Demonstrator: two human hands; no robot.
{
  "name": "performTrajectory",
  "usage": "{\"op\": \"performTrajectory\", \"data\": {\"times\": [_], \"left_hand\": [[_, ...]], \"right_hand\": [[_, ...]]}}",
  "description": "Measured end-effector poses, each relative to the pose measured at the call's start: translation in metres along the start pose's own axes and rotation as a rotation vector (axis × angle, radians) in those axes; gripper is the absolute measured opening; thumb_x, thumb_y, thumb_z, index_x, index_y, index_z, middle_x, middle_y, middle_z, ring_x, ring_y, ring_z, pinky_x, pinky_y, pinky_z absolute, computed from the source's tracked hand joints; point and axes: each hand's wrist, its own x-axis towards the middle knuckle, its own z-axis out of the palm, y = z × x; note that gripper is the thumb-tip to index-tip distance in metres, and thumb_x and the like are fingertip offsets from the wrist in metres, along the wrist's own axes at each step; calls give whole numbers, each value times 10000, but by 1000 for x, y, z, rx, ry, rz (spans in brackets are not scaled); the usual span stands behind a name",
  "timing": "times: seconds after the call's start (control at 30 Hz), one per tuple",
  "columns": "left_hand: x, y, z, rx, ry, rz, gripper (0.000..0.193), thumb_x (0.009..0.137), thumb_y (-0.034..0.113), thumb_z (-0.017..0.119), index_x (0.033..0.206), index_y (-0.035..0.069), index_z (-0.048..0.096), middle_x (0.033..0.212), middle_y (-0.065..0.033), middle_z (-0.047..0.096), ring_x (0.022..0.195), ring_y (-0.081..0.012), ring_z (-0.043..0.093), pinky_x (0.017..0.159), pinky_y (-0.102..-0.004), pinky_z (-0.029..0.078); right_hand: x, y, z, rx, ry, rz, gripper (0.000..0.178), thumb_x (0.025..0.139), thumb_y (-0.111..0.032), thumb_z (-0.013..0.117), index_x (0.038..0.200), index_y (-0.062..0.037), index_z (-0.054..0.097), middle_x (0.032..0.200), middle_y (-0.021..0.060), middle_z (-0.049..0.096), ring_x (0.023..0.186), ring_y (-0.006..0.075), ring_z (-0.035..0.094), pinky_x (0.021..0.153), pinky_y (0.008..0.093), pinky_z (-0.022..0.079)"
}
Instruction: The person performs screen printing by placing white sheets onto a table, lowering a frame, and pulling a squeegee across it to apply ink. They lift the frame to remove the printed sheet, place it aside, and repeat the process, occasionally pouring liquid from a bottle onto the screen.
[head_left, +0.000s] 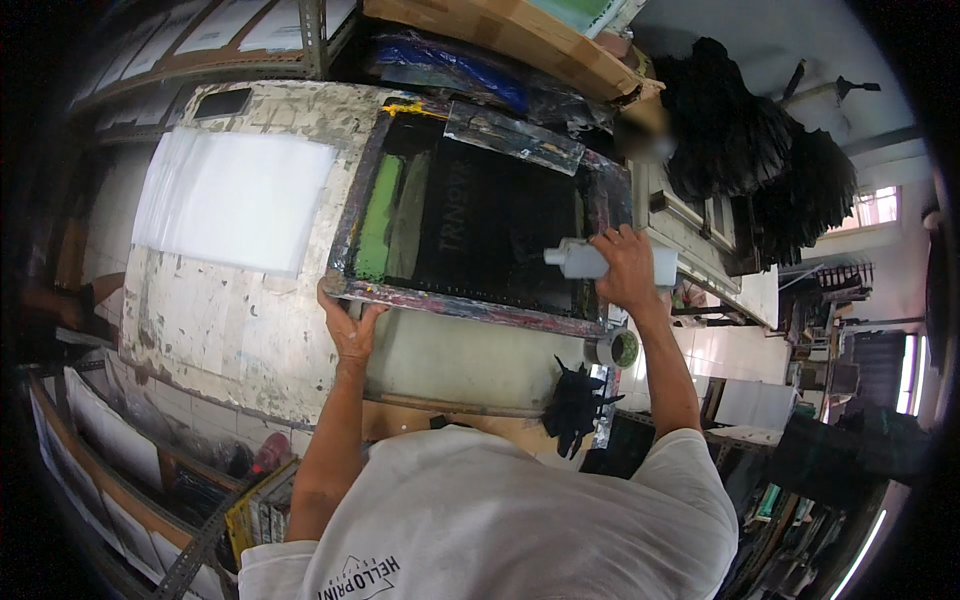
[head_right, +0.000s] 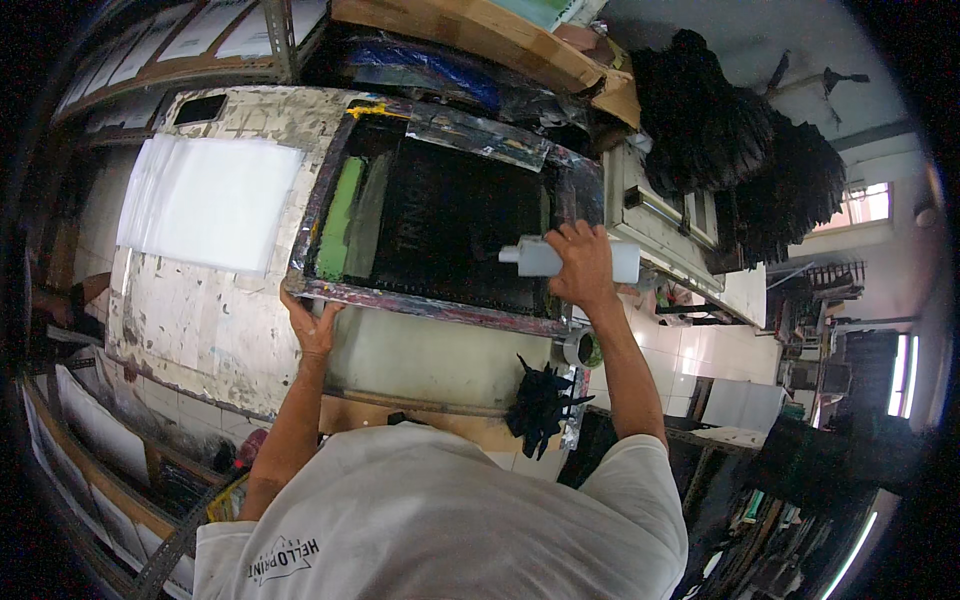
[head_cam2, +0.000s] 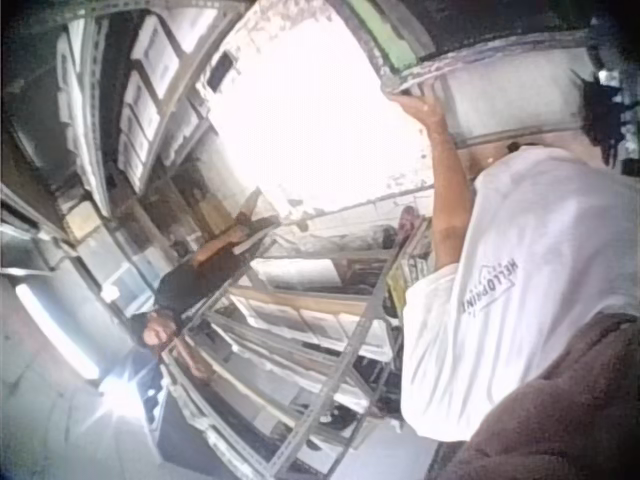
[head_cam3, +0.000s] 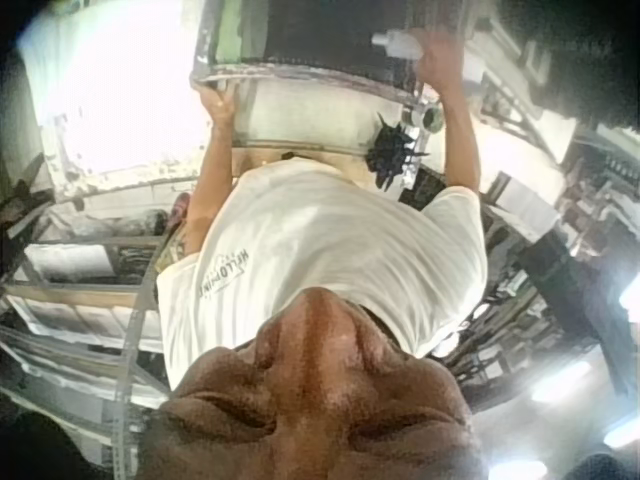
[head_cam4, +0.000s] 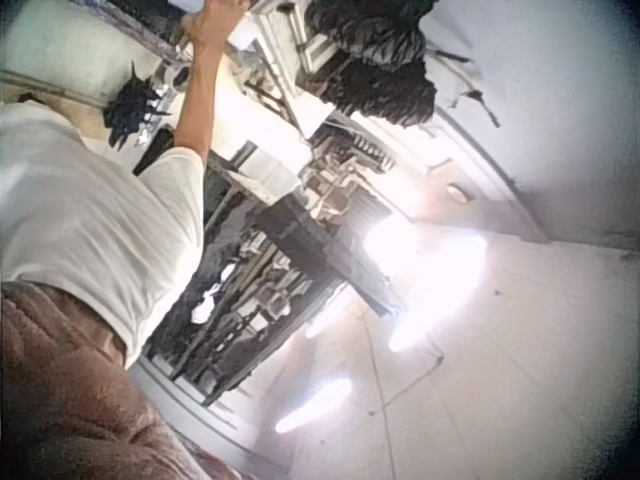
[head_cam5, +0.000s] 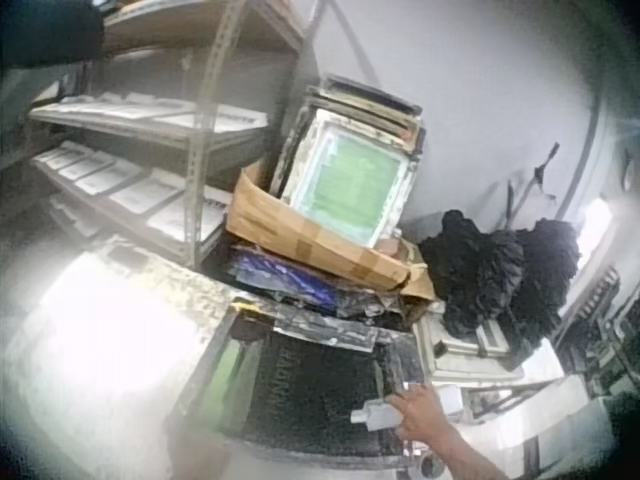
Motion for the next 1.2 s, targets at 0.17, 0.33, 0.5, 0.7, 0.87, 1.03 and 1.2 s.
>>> {"op": "performTrajectory", "data": {"times": [0.17, 0.33, 0.5, 0.7, 0.87, 1.03, 1.2], "left_hand": [[0, 2, 0, -35, -12, -8, 1165, 660, 297, 932, 1493, -37, 188, 1378, -222, 488, 1242, -313, 506, 1096, -384, 389], [1, 4, 0, 1, -13, 34, 1150, 672, 304, 925, 1490, -42, 193, 1371, -229, 491, 1222, -326, 522, 1085, -384, 399], [1, 0, -1, 19, -19, 54, 1127, 680, 283, 912, 1488, -40, 196, 1350, -234, 509, 1217, -328, 527, 1079, -391, 403], [0, 0, 0, 61, 5, 40, 1119, 679, 242, 901, 1491, -38, 183, 1349, -241, 510, 1212, -339, 530, 1082, -396, 402], [1, 2, 2, 33, -1, 39, 1095, 686, 176, 886, 1491, -40, 177, 1361, -226, 490, 1218, -326, 517, 1085, -381, 393], [1, 2, 2, 5, -1, 68, 1028, 702, 109, 848, 1485, -34, 198, 1350, -204, 477, 1212, -301, 496, 1091, -370, 371], [-3, 8, 3, 7, 11, 68, 978, 708, 107, 827, 1467, -46, 230, 1342, -202, 472, 1217, -292, 472, 1094, -379, 352]], "right_hand": [[37, 27, 28, -82, 165, 94, 459, 518, -81, 683, 977, -80, 669, 906, 89, 621, 889, 299, 550, 754, 427, 379], [63, 47, 36, -104, 149, 186, 486, 535, -93, 702, 1021, -84, 690, 917, 95, 637, 914, 307, 560, 766, 432, 385], [55, 43, 29, -135, 81, 82, 467, 534, -123, 718, 999, -91, 685, 922, 94, 642, 934, 301, 572, 781, 428, 395], [14, 2, -4, -9, -90, -39, 478, 511, -115, 727, 987, -97, 684, 917, 84, 640, 920, 289, 577, 775, 414, 393], [-2, -14, -9, 14, -96, -41, 484, 495, -100, 719, 978, -79, 681, 908, 95, 628, 905, 297, 565, 771, 408, 379], [5, -8, 10, 15, 12, 16, 465, 488, -76, 666, 953, -66, 659, 883, 98, 599, 896, 311, 546, 745, 424, 369], [6, 1, 7, 19, -29, 66, 549, 507, -78, 709, 1056, -66, 684, 996, 109, 657, 957, 304, 570, 800, 419, 381]]}}
